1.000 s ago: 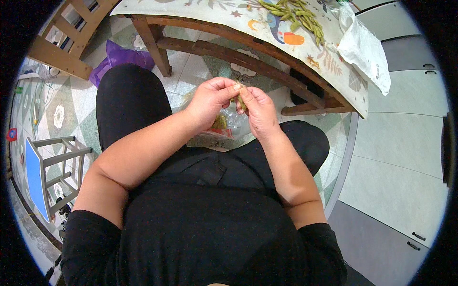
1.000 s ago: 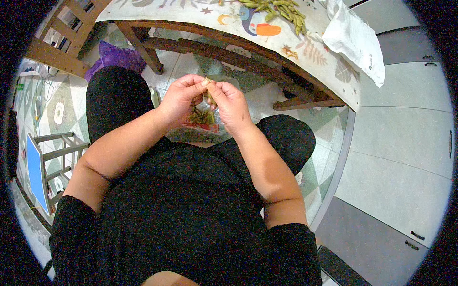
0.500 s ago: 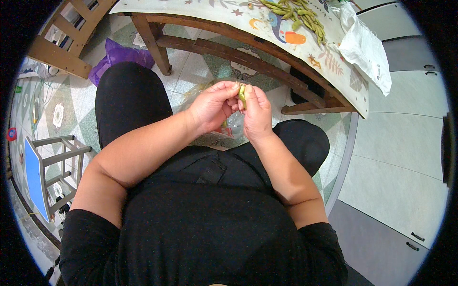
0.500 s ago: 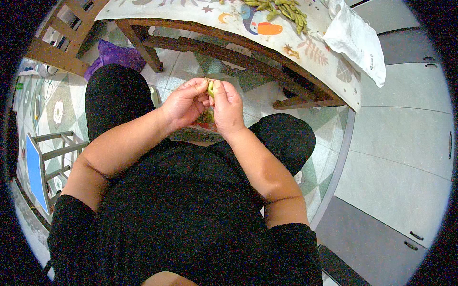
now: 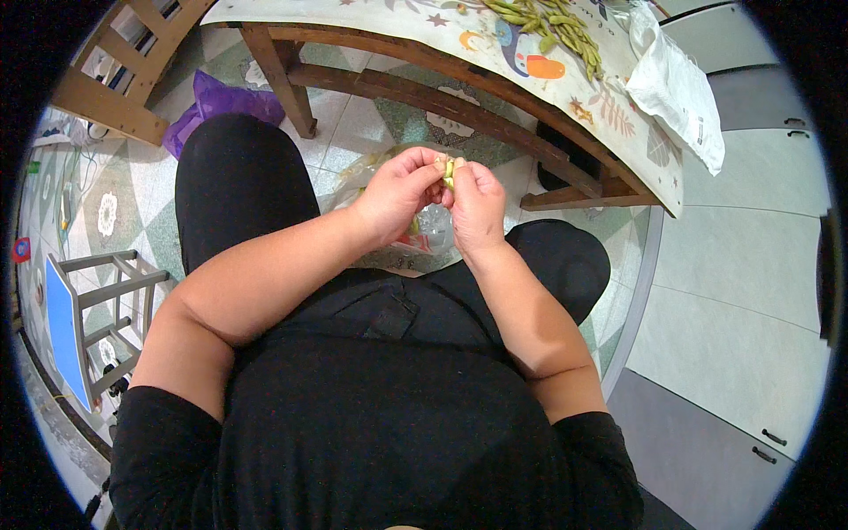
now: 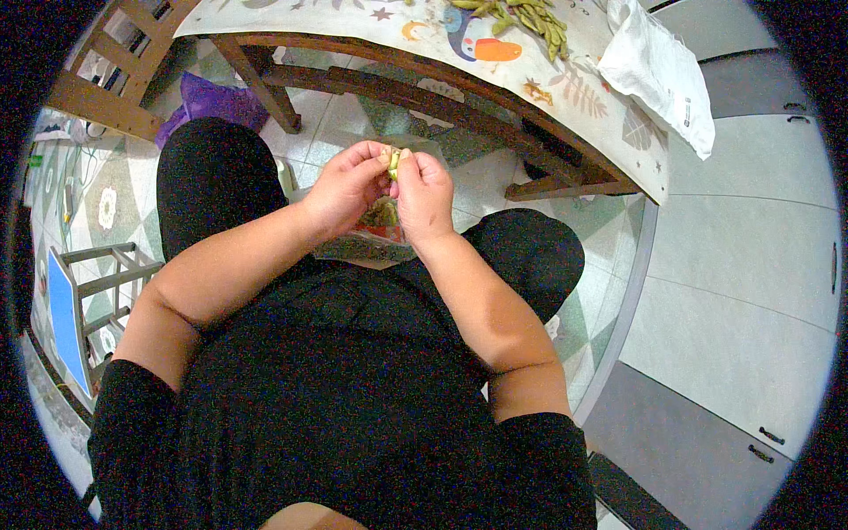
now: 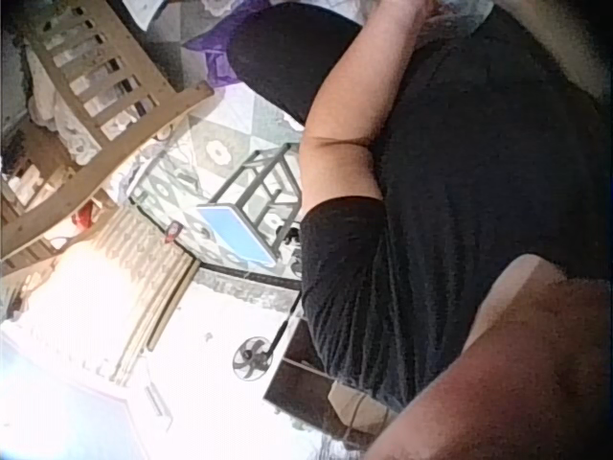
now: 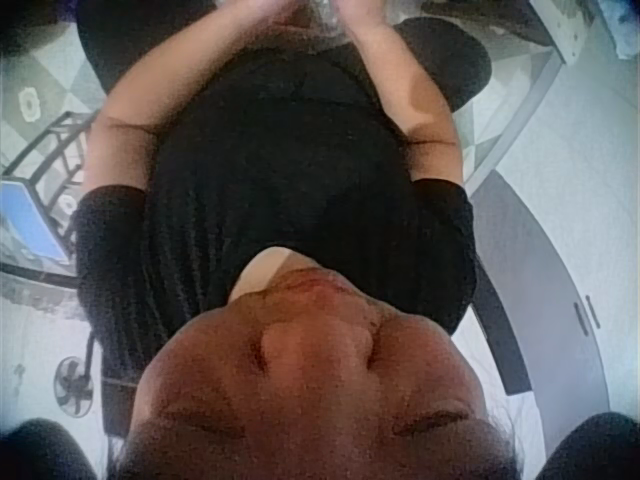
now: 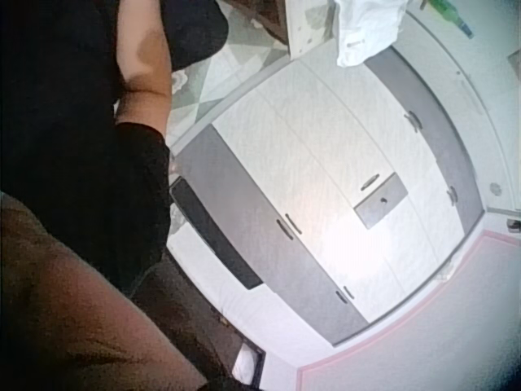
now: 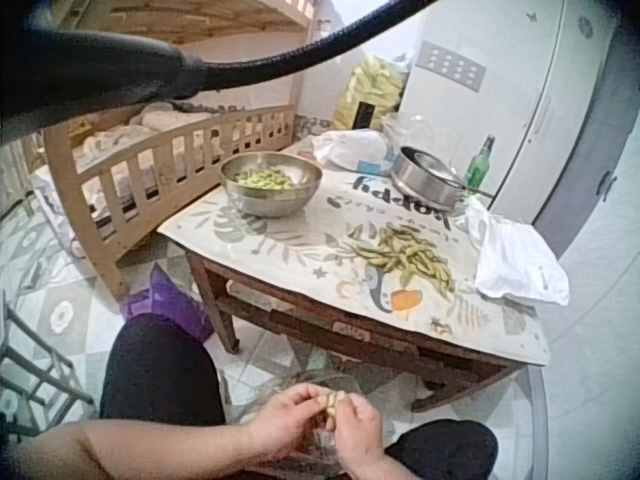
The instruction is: The person sits on the floor and shells edamame beans by hand. They pick up pods, squeeze them open, and remove the beans, placing the shelled beans into a metal bowl and the empty pods into a plastic bag.
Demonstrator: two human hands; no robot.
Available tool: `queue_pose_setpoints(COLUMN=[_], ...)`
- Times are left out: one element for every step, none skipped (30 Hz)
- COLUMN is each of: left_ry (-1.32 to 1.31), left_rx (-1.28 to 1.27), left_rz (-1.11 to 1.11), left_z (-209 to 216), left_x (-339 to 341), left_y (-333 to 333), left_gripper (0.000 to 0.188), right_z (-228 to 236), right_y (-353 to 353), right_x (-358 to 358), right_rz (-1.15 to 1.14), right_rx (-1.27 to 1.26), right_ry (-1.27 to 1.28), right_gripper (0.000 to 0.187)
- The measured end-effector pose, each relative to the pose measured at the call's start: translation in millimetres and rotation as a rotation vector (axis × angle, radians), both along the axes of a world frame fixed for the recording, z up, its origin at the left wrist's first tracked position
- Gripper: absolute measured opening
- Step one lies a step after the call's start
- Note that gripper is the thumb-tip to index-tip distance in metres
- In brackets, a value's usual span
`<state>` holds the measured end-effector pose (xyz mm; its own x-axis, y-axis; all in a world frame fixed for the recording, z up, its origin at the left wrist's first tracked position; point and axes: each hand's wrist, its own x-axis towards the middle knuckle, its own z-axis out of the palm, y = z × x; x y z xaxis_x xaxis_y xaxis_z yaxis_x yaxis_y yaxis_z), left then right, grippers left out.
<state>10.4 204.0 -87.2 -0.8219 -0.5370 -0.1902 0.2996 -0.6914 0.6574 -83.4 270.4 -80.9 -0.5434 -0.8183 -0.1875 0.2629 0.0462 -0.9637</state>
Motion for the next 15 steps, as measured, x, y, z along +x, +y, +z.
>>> queue_pose_setpoints(left_ry=[0.020, 0.039, 0.022, 0.006, -0.009, -0.025, -0.041, -0.057, -0.047, -0.036, -0.025, -0.055, -0.084, -0.115, -0.137], left_rx=[0.006, 0.012, 0.038, 0.065, 0.091, 0.034, -0.022, -0.079, -0.064, -0.049, -0.034, -0.055, -0.076, -0.097, -0.119], left_rz=[-0.005, -0.008, 0.017, 0.041, 0.065, 0.038, 0.011, -0.016, -0.056, -0.095, -0.135, -0.122, -0.110, -0.094, -0.076], left_z=[-5.4, -4.1, -2.3, 0.0, 3.3, 2.4, 0.5, 0.5, 1.2, 2.6, 3.7, 3.9, 4.0, 4.1, 5.0], left_x=[-0.6, -0.2, 0.0, 0.0, -0.1, 0.7, 2.1, 3.1, 3.7, 4.2, 4.3, 4.0, 3.5, 3.7, 3.7], left_y=[0.2, 0.1, 0.6, 1.7, 2.5, 1.9, 0.4, -1.4, -3.8, -6.7, -8.0, -8.0, -7.8, -7.8, -7.3], left_gripper=[0.014, 0.014, 0.014, 0.014, 0.014, 0.013, 0.013, 0.012, 0.013, 0.014, 0.014, 0.014, 0.013, 0.013, 0.013], right_z=[-1.8, -0.6, 2.0, 6.3, 10.0, 8.4, 5.3, 4.4, 5.9, 8.9, 10.2, 9.9, 9.5, 8.7, 8.0], right_y=[0.3, -0.5, -0.9, -1.1, -1.2, -0.7, 0.1, 0.7, 1.8, 3.1, 4.0, 4.0, 3.9, 3.5, 3.6], right_x=[-0.3, 1.0, 2.6, 4.7, 6.1, 5.7, 4.9, 4.0, 2.4, 0.6, -0.4, -0.5, -0.6, -0.4, -0.6], right_rz=[0.002, 0.006, 0.010, 0.014, 0.016, 0.026, 0.037, 0.047, 0.065, 0.083, 0.100, 0.087, 0.074, 0.063, 0.060], right_rx=[0.007, 0.013, 0.023, 0.033, 0.043, 0.026, 0.010, -0.007, 0.014, 0.035, 0.057, 0.051, 0.045, 0.038, 0.067], right_ry=[0.014, 0.026, 0.078, 0.130, 0.183, 0.220, 0.257, 0.293, 0.244, 0.195, 0.146, 0.125, 0.104, 0.081, 0.167], right_gripper=[0.024, 0.024, 0.025, 0.025, 0.026, 0.026, 0.026, 0.026, 0.024, 0.023, 0.022, 0.022, 0.022, 0.022, 0.022])
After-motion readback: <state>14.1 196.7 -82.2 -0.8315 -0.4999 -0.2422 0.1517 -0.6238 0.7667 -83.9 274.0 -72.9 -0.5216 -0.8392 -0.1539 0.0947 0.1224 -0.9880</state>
